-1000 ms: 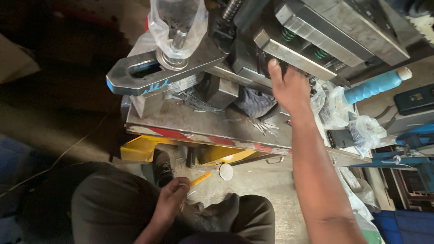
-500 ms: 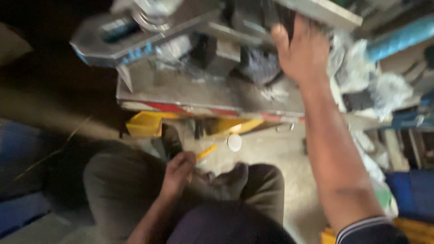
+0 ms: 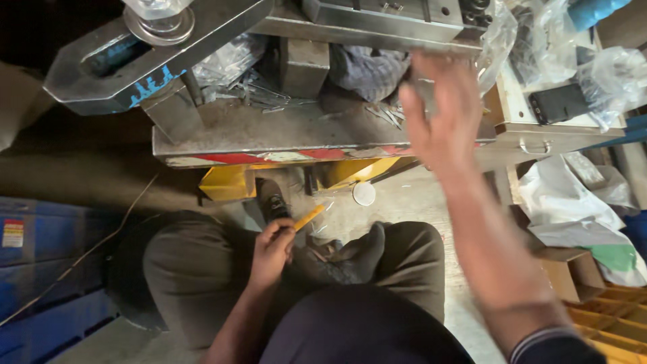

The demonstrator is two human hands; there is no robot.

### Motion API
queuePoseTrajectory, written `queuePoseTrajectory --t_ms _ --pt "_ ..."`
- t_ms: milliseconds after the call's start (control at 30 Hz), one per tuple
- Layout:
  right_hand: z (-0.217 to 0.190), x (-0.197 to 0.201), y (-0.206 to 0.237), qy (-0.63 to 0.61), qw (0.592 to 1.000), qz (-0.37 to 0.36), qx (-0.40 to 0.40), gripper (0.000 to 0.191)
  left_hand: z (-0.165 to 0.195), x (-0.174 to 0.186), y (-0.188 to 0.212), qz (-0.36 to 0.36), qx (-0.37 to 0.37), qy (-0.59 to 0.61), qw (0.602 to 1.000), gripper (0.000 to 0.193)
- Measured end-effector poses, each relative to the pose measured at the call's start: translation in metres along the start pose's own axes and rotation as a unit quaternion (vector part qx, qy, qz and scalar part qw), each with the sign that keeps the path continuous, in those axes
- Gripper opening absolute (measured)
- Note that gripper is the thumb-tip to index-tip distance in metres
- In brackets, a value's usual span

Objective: The person sits on the floor and operates a manual press machine. They repeatedly place small metal pieces into the press, use a yellow plastic tool to assist with positioning, and remove the processed pieces.

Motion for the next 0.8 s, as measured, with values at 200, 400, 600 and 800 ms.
queuePoseTrajectory --t_ms 200,400,600,800 --pt "0.003 -0.024 0.056 -0.088 0.985 -0.053 -0.139 0.030 -0.004 -0.009 -0.005 -0.015 0.015 -0.043 0.999 0.018" --pt "0.015 -0.019 0.054 -0.002 0.995 -0.056 -0.088 0.024 -0.004 -0.014 -0.006 0.001 0.023 -0.051 0.998 0.019" --pt "0.007 -0.020 0.052 -0.004 0.992 -0.070 -0.105 0.018 -0.005 -0.015 -0.006 0.004 0.007 -0.047 0.999 0.019" --pt "0.001 -0.022 0.053 -0.020 0.993 -0.040 -0.111 0.009 -0.007 -0.017 -0.004 0.000 0.005 -0.043 0.999 0.018"
Point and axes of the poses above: each hand's wrist, its own y-axis away from the middle knuckle, its own x-axis out of the back of the hand, z = x × y, the point moved 6 cm from there along -y, towards the middle knuckle, and after that the axes turned 8 degrees about y, right-handed, at the moved point
